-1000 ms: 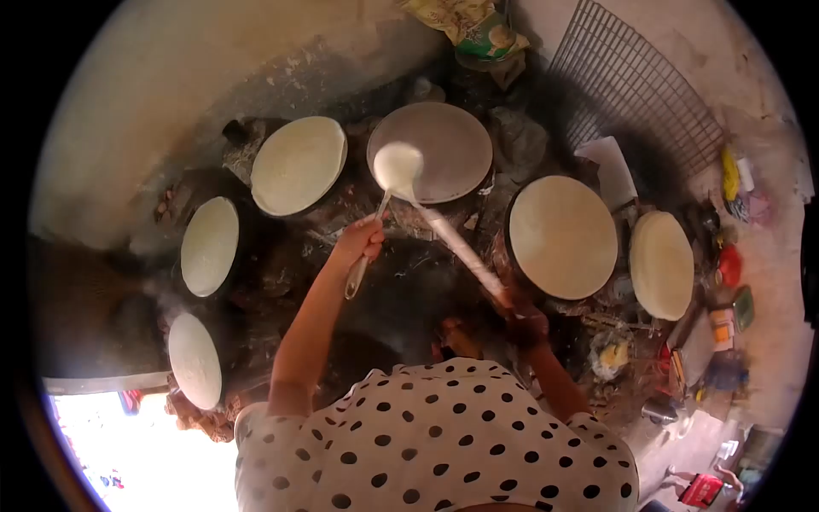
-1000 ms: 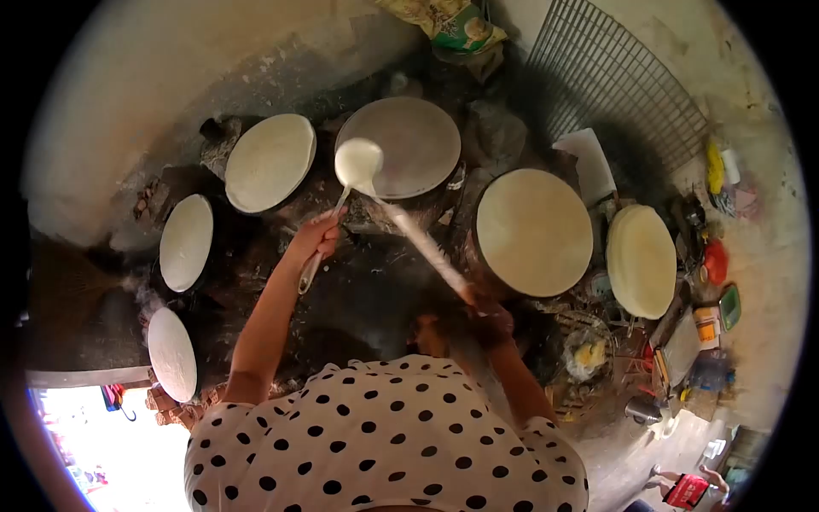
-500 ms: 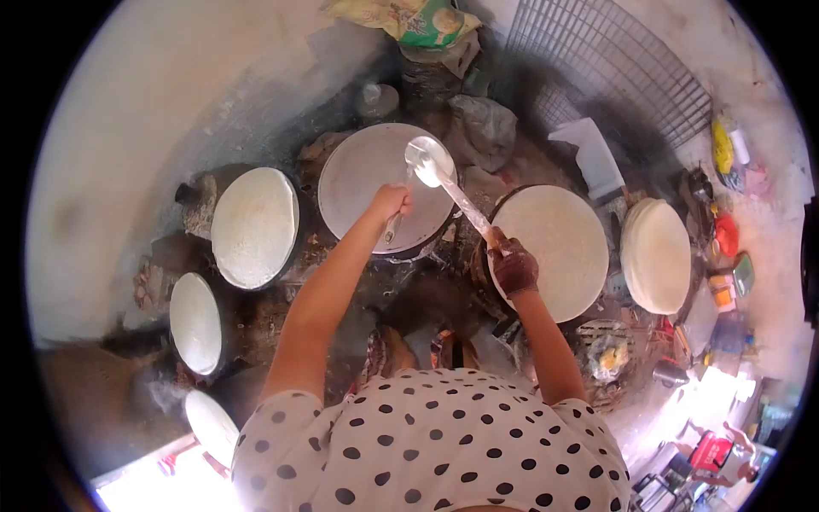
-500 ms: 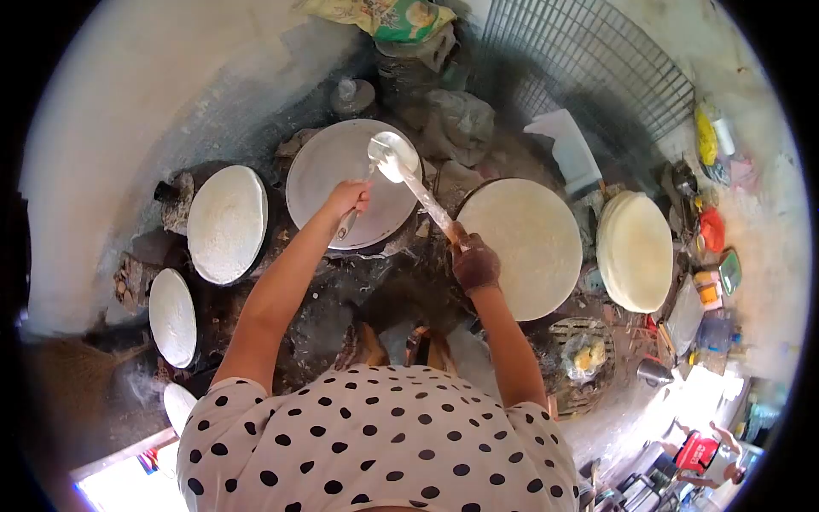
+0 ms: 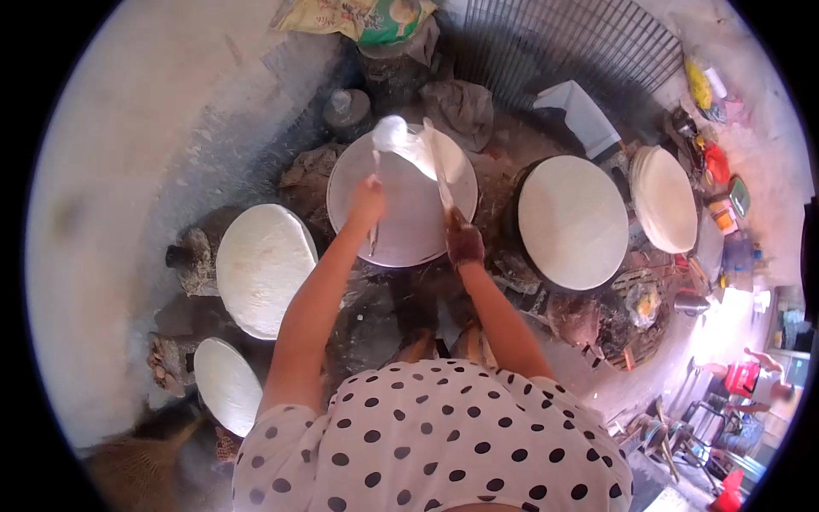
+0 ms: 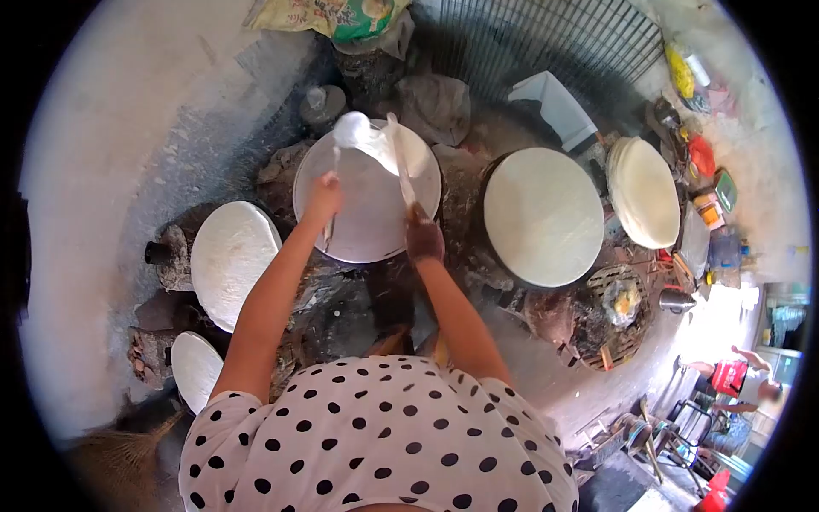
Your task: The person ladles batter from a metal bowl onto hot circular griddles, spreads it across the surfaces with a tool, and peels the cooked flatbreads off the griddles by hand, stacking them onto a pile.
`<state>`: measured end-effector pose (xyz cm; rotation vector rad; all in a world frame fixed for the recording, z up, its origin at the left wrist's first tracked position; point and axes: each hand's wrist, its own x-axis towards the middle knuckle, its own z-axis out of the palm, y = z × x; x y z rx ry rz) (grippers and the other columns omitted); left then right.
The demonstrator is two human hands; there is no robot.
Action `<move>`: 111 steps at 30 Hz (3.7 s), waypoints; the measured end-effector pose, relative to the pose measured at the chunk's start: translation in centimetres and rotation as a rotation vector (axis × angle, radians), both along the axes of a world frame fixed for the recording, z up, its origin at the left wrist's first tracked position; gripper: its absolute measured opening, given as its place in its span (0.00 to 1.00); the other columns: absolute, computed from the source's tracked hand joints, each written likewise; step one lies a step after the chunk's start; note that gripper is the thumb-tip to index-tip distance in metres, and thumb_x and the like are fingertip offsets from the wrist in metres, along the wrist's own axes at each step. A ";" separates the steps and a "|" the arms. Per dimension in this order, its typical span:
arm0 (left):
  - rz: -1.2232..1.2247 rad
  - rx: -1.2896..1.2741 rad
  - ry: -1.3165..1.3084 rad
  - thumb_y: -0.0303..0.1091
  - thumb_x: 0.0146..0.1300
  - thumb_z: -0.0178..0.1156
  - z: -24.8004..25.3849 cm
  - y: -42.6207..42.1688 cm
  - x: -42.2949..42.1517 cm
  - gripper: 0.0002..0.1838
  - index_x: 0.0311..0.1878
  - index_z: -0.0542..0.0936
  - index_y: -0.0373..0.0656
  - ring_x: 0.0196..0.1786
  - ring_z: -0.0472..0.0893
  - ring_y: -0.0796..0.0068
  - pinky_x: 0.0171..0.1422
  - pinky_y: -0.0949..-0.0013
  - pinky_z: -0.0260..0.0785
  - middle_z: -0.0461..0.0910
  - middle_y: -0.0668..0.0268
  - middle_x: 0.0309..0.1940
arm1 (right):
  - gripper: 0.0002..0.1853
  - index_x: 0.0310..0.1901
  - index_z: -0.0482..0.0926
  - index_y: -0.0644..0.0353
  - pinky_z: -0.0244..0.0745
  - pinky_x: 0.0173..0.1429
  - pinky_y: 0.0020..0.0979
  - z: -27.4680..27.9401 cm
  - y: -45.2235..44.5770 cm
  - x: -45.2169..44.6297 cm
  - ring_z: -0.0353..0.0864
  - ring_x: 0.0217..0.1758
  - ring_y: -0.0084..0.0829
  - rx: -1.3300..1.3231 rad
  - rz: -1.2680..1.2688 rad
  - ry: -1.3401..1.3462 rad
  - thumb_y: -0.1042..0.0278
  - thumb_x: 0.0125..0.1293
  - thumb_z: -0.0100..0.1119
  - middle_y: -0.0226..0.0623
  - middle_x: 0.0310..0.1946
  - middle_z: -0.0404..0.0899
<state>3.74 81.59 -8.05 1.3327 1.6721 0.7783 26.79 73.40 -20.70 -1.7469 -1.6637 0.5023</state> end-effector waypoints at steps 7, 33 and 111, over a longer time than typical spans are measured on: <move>0.221 0.169 -0.450 0.34 0.71 0.45 8.4 -10.5 -7.9 0.21 0.66 0.67 0.44 0.12 0.63 0.84 0.15 0.76 0.57 0.66 0.73 0.16 | 0.20 0.57 0.76 0.43 0.76 0.45 0.47 4.2 -6.5 -2.9 0.81 0.42 0.52 -0.195 -0.330 0.180 0.52 0.63 0.54 0.46 0.40 0.82; 0.309 -0.285 -0.845 0.40 0.73 0.45 5.2 -24.9 -12.1 0.22 0.66 0.65 0.43 0.12 0.60 0.83 0.15 0.76 0.55 0.61 0.75 0.18 | 0.23 0.60 0.74 0.42 0.75 0.52 0.39 4.3 1.6 0.5 0.80 0.50 0.47 -0.269 -0.135 0.047 0.55 0.61 0.58 0.46 0.48 0.80; 0.970 -0.307 -1.304 0.39 0.75 0.43 6.5 -36.8 1.4 0.17 0.63 0.68 0.51 0.15 0.61 0.87 0.17 0.79 0.55 0.59 0.79 0.18 | 0.20 0.56 0.77 0.34 0.75 0.55 0.39 6.9 13.6 6.0 0.82 0.48 0.41 -0.249 0.957 -0.240 0.58 0.61 0.58 0.38 0.46 0.82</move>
